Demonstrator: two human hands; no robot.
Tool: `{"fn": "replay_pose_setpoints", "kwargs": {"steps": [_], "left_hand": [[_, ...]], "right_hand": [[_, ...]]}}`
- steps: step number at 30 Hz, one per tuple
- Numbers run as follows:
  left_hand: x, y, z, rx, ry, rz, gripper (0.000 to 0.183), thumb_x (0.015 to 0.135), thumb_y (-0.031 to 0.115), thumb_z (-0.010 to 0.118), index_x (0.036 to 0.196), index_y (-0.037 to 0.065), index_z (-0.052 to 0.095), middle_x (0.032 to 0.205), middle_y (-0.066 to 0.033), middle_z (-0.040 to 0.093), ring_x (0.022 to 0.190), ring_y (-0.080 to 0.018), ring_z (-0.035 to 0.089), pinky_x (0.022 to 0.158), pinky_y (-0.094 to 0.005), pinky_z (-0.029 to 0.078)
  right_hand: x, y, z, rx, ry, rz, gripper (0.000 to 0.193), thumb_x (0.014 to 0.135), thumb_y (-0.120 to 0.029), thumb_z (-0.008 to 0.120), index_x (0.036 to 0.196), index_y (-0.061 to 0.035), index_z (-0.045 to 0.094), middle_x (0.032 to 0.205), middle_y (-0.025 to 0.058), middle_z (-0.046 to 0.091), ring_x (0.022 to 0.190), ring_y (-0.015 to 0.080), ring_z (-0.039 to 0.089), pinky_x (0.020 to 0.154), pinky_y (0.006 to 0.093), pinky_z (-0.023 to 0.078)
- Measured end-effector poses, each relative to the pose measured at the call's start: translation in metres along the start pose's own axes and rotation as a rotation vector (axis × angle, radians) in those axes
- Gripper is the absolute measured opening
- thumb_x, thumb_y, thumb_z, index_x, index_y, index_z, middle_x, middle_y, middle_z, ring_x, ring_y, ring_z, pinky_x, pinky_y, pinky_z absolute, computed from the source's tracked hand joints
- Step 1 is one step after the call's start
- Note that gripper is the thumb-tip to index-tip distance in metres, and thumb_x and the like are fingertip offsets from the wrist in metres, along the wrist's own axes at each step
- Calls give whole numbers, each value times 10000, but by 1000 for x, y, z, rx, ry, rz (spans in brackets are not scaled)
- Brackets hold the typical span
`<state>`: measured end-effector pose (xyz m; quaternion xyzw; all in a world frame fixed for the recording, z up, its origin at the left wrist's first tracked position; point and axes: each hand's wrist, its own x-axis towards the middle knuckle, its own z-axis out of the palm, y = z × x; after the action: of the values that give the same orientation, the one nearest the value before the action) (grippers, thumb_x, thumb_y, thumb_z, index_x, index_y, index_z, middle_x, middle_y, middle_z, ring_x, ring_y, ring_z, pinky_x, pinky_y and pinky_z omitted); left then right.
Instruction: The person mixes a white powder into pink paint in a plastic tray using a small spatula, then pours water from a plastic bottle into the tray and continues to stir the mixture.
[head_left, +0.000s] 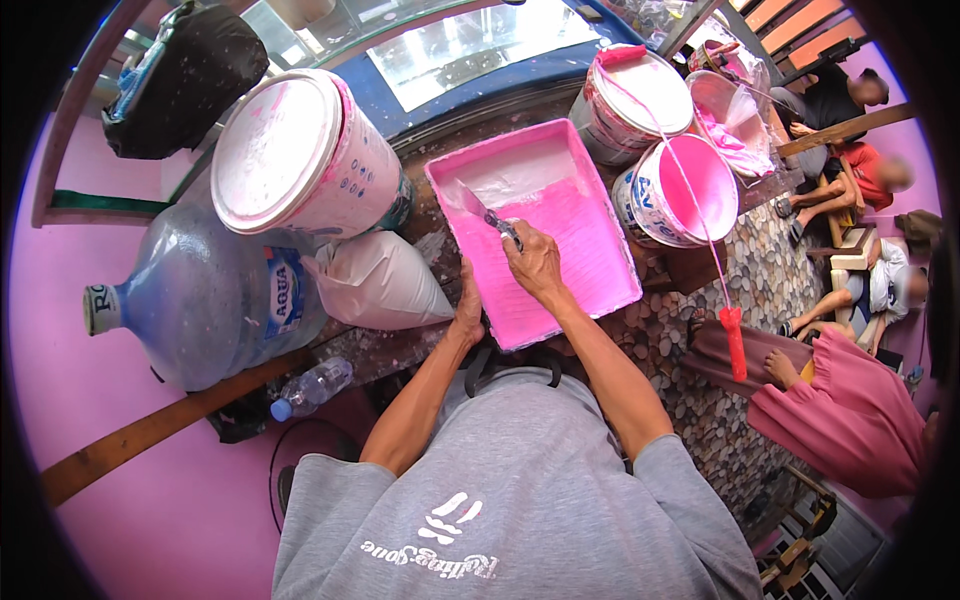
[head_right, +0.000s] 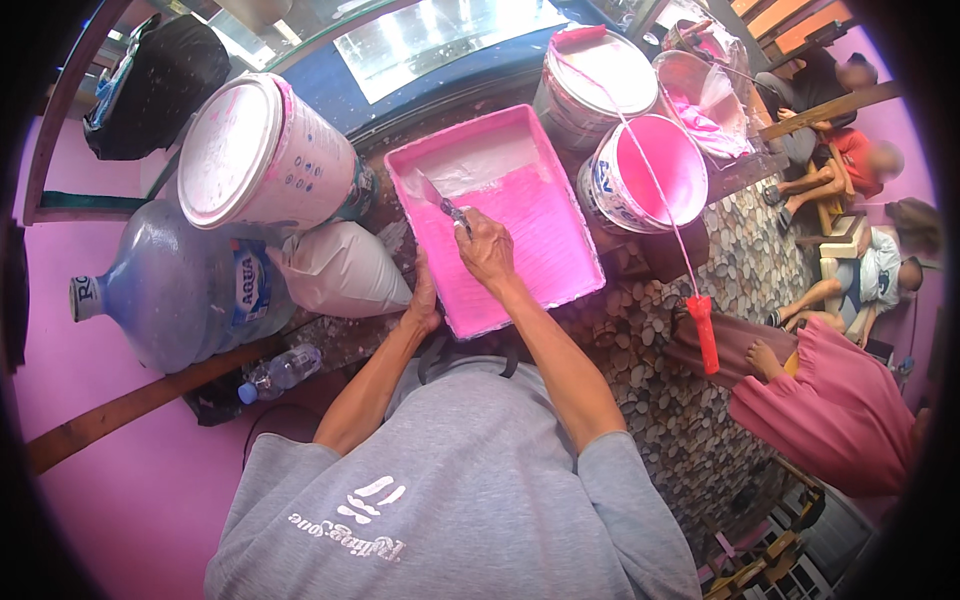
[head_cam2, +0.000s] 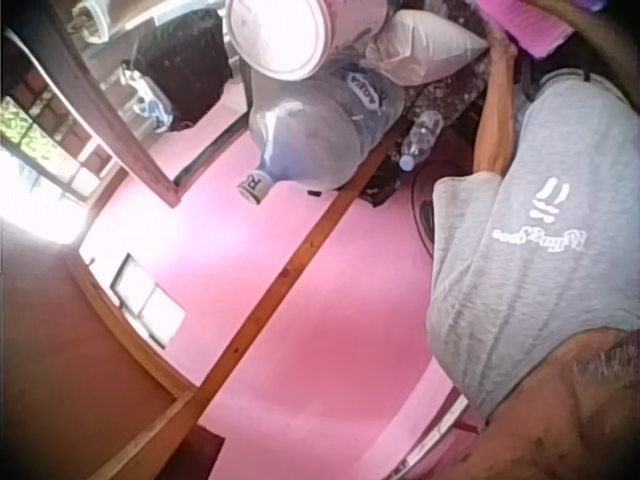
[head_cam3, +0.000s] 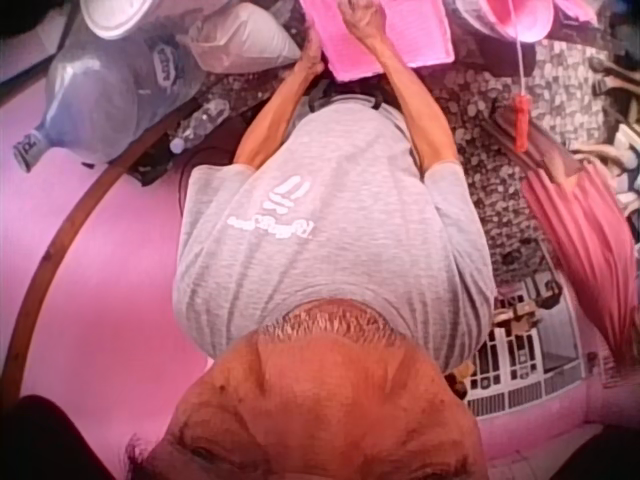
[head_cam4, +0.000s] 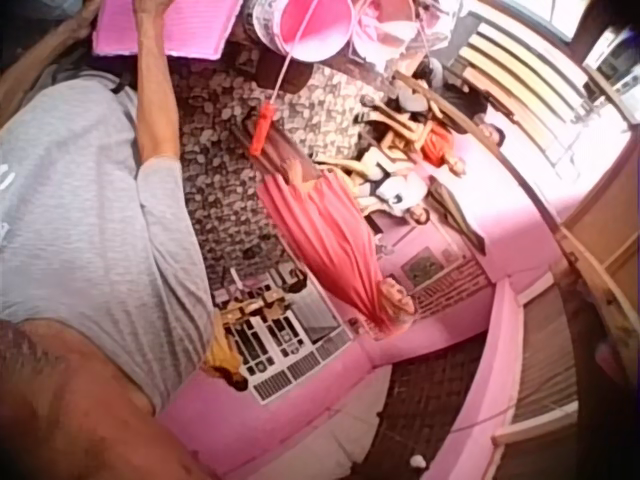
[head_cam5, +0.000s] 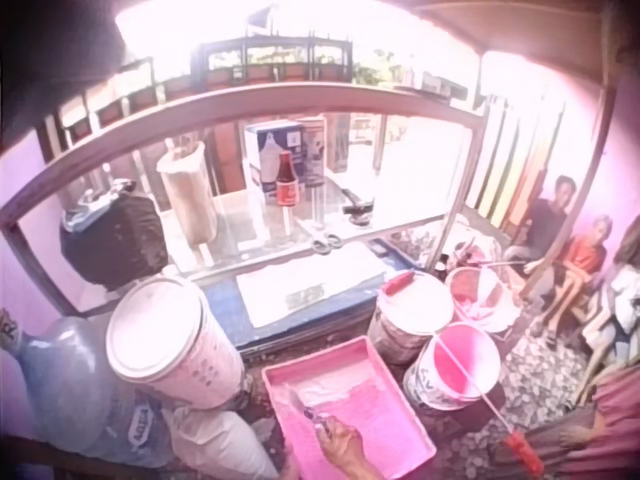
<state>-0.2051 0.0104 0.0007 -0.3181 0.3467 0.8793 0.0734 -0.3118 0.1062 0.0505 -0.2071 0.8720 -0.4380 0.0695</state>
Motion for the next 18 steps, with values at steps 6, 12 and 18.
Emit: {"fn": "replay_pose_setpoints", "kwargs": {"steps": [6,12,18], "left_hand": [[0,0,1,37,-10,18,894,846,777,300,1434,104,332,1408,-56,422,1287,-197,396,1080,-367,301],[1,1,-1,-10,-82,14,907,850,773,298,1453,97,295,1437,-71,391,1311,-204,369,1092,-369,283],[5,-4,-4,7,14,39,921,829,783,339,1429,85,326,1413,-77,418,1290,-207,398,1073,-392,326]], "right_hand": [[2,4,-5,-114,114,-69,150,866,-161,534,932,-27,552,782,200,606,735,405,603,659,490,473],[3,20,-21,-197,78,39,164,870,-157,536,951,-17,561,805,201,618,734,390,616,656,485,474],[5,44,-51,-215,319,93,195,868,-166,549,975,-11,600,787,209,630,738,383,625,670,455,477]]}}
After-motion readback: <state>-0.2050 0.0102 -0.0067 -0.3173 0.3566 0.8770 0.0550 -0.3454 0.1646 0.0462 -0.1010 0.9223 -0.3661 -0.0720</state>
